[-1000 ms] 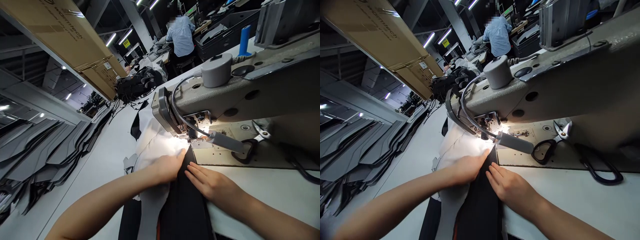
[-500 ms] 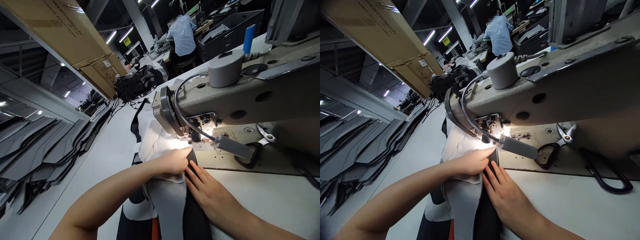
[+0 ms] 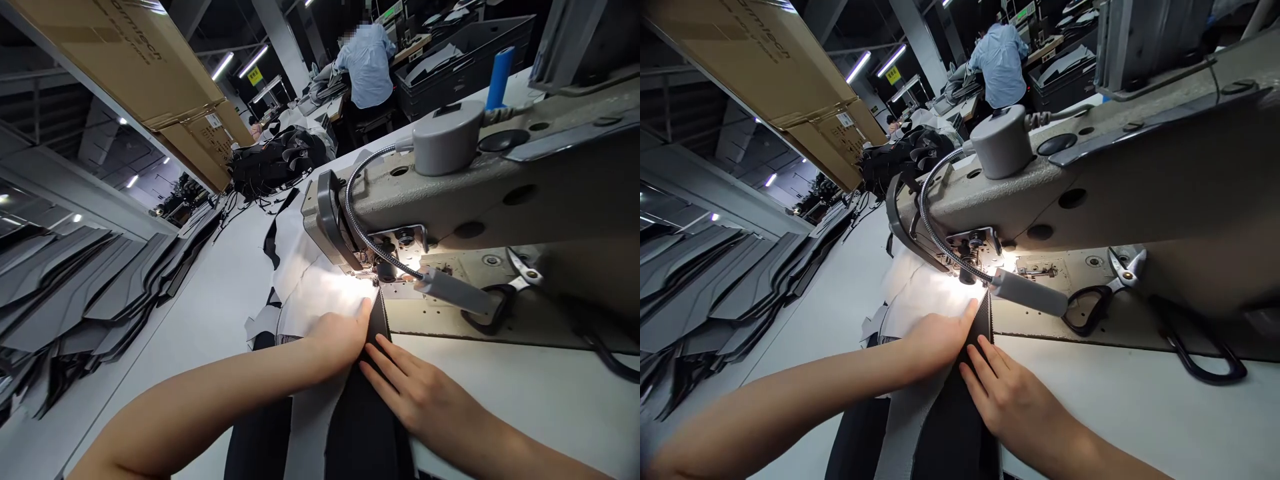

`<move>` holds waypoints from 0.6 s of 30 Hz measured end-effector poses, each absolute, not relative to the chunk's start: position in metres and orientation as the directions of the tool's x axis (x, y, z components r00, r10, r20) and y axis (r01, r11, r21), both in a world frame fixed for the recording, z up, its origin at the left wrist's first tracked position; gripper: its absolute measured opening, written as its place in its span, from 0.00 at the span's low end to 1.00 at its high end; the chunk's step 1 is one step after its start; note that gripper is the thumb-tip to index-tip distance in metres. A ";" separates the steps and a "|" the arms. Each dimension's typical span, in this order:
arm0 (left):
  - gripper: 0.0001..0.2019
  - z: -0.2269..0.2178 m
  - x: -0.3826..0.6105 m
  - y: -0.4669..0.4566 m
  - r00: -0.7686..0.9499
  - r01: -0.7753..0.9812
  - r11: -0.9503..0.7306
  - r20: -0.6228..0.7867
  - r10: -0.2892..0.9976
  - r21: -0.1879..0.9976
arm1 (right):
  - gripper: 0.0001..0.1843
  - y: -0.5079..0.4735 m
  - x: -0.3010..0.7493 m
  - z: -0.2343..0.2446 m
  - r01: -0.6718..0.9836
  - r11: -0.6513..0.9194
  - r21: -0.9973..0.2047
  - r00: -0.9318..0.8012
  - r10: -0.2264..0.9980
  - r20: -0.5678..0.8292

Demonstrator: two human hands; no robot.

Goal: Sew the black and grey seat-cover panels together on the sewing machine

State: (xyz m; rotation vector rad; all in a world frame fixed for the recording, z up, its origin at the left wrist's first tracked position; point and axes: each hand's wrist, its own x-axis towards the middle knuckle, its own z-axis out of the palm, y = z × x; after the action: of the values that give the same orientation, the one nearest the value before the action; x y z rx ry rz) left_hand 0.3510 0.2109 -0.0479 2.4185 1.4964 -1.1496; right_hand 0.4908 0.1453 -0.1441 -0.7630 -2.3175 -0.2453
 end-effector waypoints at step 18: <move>0.35 -0.034 0.348 0.207 0.297 0.870 -0.475 -0.630 0.718 -0.131 | 0.20 0.115 0.493 -0.149 0.540 0.836 -0.101 -0.543 0.437 0.717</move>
State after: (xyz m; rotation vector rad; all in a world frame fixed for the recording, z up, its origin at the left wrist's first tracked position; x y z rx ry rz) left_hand 0.3479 0.2069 -0.0341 2.3295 1.4573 -0.9397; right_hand 0.4926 0.1154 -0.1487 -0.7099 -2.2279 -0.1682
